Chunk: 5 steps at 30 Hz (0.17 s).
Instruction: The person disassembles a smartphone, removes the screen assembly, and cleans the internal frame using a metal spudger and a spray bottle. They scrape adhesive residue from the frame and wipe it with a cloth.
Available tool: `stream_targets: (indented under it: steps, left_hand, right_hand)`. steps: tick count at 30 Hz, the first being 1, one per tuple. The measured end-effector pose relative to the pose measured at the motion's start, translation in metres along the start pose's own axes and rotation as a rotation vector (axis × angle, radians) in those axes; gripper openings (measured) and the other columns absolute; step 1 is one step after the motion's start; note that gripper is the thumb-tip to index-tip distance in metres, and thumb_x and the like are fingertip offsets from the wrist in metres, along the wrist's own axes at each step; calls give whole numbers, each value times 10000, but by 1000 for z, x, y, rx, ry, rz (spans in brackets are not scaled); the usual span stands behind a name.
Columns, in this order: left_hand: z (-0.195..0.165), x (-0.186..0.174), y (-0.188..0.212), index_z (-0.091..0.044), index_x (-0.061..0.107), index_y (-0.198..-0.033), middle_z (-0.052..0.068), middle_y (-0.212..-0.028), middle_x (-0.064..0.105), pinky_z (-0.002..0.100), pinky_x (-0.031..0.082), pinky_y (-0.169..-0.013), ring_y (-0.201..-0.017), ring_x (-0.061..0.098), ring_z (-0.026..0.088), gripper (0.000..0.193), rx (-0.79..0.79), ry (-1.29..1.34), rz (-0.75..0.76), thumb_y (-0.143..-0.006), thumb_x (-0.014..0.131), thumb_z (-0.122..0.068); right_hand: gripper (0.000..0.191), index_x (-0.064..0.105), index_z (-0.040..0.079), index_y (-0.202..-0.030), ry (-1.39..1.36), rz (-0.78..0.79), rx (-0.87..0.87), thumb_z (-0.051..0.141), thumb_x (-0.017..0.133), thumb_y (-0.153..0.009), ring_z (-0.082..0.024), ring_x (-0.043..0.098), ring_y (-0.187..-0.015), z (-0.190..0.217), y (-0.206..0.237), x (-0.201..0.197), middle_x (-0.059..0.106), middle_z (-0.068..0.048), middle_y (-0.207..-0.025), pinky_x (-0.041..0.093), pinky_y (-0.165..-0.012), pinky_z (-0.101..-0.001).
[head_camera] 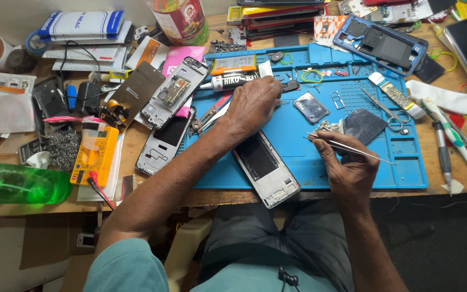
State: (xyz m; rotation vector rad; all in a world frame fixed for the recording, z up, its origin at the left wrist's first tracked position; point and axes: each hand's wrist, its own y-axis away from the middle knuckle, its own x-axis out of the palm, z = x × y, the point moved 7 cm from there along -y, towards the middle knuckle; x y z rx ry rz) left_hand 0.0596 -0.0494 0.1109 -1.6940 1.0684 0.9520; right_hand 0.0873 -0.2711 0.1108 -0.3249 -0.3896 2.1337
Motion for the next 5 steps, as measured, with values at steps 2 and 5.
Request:
stream_targets:
  steps: [2, 5]
  left_hand:
    - [1, -1, 1, -19, 651, -925, 134, -914, 650, 474, 583, -683, -873, 709, 318, 134, -2, -1, -10, -923, 686, -148]
    - [3, -6, 2, -66, 673, -974, 115, -955, 676, 488, 588, -715, -909, 716, 327, 57, 11, 13, -56, -922, 651, -67]
  right_hand:
    - [173, 733, 33, -1143, 13, 6, 12, 31, 753, -971, -165, 746, -1058, -2, 0, 0, 766, -113, -1105, 607, -937, -281]
    - [170, 732, 34, -1141, 17, 14, 11, 32, 751, -972, -177, 750, -1063, -3, 0, -1, 768, -117, -1106, 613, -940, -286]
